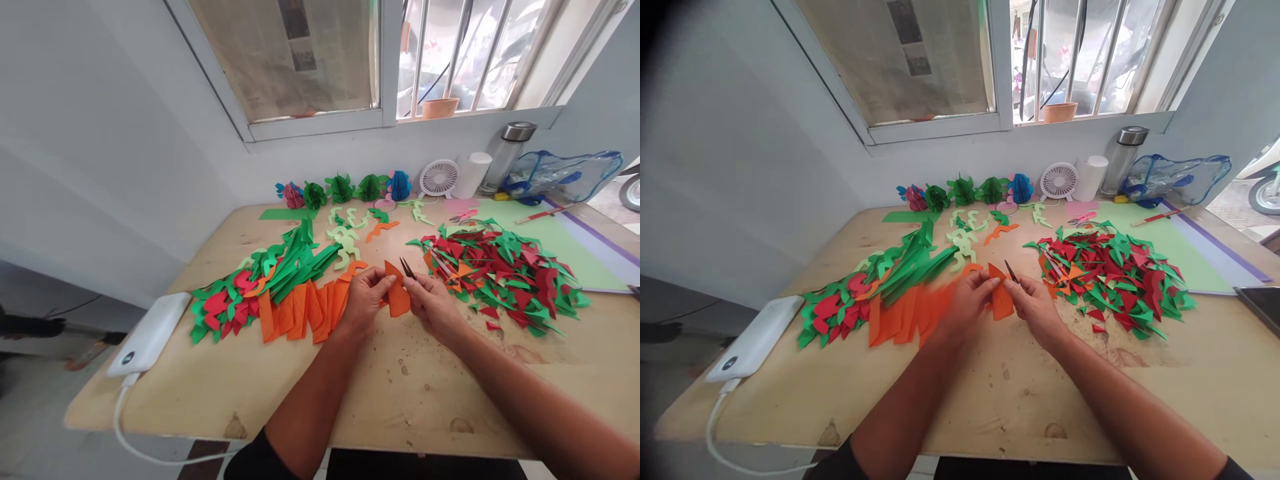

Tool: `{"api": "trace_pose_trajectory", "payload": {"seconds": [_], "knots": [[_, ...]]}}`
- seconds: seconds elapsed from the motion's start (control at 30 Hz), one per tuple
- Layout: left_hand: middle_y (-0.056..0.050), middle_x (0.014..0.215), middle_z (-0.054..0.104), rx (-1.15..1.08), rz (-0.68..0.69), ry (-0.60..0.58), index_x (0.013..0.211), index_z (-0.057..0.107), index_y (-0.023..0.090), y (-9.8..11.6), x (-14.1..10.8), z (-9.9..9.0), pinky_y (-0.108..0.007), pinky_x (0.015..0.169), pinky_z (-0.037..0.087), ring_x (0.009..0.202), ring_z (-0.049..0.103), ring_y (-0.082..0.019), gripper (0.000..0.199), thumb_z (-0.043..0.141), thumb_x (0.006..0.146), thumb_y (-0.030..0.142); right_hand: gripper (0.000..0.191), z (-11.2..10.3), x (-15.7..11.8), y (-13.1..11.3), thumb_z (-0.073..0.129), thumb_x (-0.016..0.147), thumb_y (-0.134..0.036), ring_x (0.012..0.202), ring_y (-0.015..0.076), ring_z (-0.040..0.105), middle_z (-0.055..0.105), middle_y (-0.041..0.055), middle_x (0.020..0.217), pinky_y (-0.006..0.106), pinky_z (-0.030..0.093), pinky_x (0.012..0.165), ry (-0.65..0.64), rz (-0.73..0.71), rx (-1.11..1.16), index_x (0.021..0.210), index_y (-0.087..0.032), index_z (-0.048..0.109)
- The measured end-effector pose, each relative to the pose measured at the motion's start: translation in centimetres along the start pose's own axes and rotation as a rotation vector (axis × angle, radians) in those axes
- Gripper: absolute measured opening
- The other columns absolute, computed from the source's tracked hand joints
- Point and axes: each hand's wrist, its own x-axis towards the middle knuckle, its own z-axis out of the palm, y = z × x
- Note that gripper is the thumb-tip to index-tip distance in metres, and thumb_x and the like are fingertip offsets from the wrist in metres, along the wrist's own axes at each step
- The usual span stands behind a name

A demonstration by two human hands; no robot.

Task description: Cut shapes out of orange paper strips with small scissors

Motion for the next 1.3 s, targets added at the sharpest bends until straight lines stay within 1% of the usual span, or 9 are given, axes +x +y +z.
{"api": "trace_pose_trajectory", "payload": {"seconds": [0.1,0.23,0.33,0.53,0.8,0.93,1.07,1.2,1.3], "knots": [[0.0,0.062,0.059,0.064,0.014,0.003,0.066,0.061,0.013,-0.3,0.0,0.1,-0.02,0.052,0.038,0.053,0.049,-0.007,0.024,0.074,0.062,0.033,0.035,-0.1,0.1,0.5,0.075,0.065,-0.047,0.042,0.0054,0.025,0.035,-0.0082,0.05,0.021,0.017,0.04,-0.003,-0.014,0.005,0.076,-0.018,0.059],[0.0,0.062,0.06,0.1,0.021,0.006,0.065,0.061,0.014,-0.2,0.0,0.1,-0.021,0.051,0.038,0.052,0.049,-0.007,0.025,0.074,0.062,0.035,0.036,-0.2,0.2,0.5,0.076,0.062,-0.048,0.049,0.0096,0.04,0.047,-0.0043,0.056,0.022,0.027,0.043,0.033,-0.032,-0.007,0.077,-0.019,0.059],[0.001,0.058,0.059,0.128,0.028,0.006,0.065,0.061,0.014,0.0,-0.1,0.2,-0.02,0.048,0.037,0.049,0.049,-0.007,0.025,0.073,0.062,0.036,0.037,-0.3,0.3,0.1,0.076,0.06,-0.048,0.051,0.0111,0.044,0.049,-0.0034,0.057,0.023,0.031,0.044,0.074,-0.045,-0.02,0.073,-0.019,0.058],[0.002,0.05,0.055,0.178,0.032,-0.019,0.062,0.059,0.015,0.3,-0.2,0.4,-0.02,0.042,0.033,0.044,0.049,-0.007,0.026,0.074,0.06,0.036,0.04,-0.8,0.7,-0.2,0.076,0.06,-0.05,0.047,0.0093,0.04,0.045,-0.0052,0.053,0.023,0.03,0.043,0.157,-0.08,-0.077,0.069,-0.02,0.052],[0.002,0.05,0.055,0.177,0.011,-0.028,0.062,0.059,0.014,0.2,-0.3,0.4,-0.019,0.041,0.031,0.043,0.047,-0.006,0.026,0.072,0.062,0.037,0.039,-0.9,0.6,-0.3,0.074,0.062,-0.051,0.046,0.0102,0.041,0.043,-0.0051,0.051,0.023,0.028,0.041,0.141,-0.114,-0.134,0.068,-0.02,0.052],[0.003,0.047,0.052,0.183,0.015,-0.052,0.06,0.059,0.015,0.6,-0.3,0.6,-0.019,0.04,0.03,0.041,0.044,-0.005,0.027,0.072,0.061,0.038,0.039,-1.0,0.6,-0.4,0.075,0.061,-0.051,0.042,0.0089,0.036,0.039,-0.0064,0.048,0.023,0.024,0.038,0.132,-0.099,-0.157,0.067,-0.021,0.051],[0.004,0.045,0.05,0.174,0.042,-0.07,0.059,0.058,0.015,0.8,-0.3,0.6,-0.019,0.04,0.028,0.04,0.042,-0.005,0.028,0.073,0.06,0.039,0.04,-0.9,0.6,-0.5,0.078,0.059,-0.049,0.039,0.0069,0.03,0.034,-0.0084,0.047,0.022,0.02,0.037,0.132,-0.077,-0.124,0.066,-0.021,0.05],[0.003,0.045,0.051,0.158,0.032,-0.096,0.059,0.057,0.015,0.9,-0.1,0.5,-0.02,0.04,0.028,0.041,0.042,-0.006,0.03,0.072,0.06,0.041,0.041,-0.5,0.3,-0.9,0.08,0.057,-0.046,0.037,0.0041,0.023,0.031,-0.0098,0.047,0.021,0.015,0.035,0.15,-0.057,-0.08,0.064,-0.02,0.048],[0.003,0.046,0.051,0.118,0.001,-0.123,0.058,0.057,0.015,0.7,0.0,0.4,-0.021,0.041,0.028,0.041,0.043,-0.006,0.029,0.072,0.06,0.04,0.042,-0.2,0.1,-1.1,0.082,0.054,-0.044,0.037,0.0035,0.025,0.034,-0.0095,0.048,0.019,0.016,0.033,0.175,-0.037,-0.037,0.064,-0.019,0.05]]}}
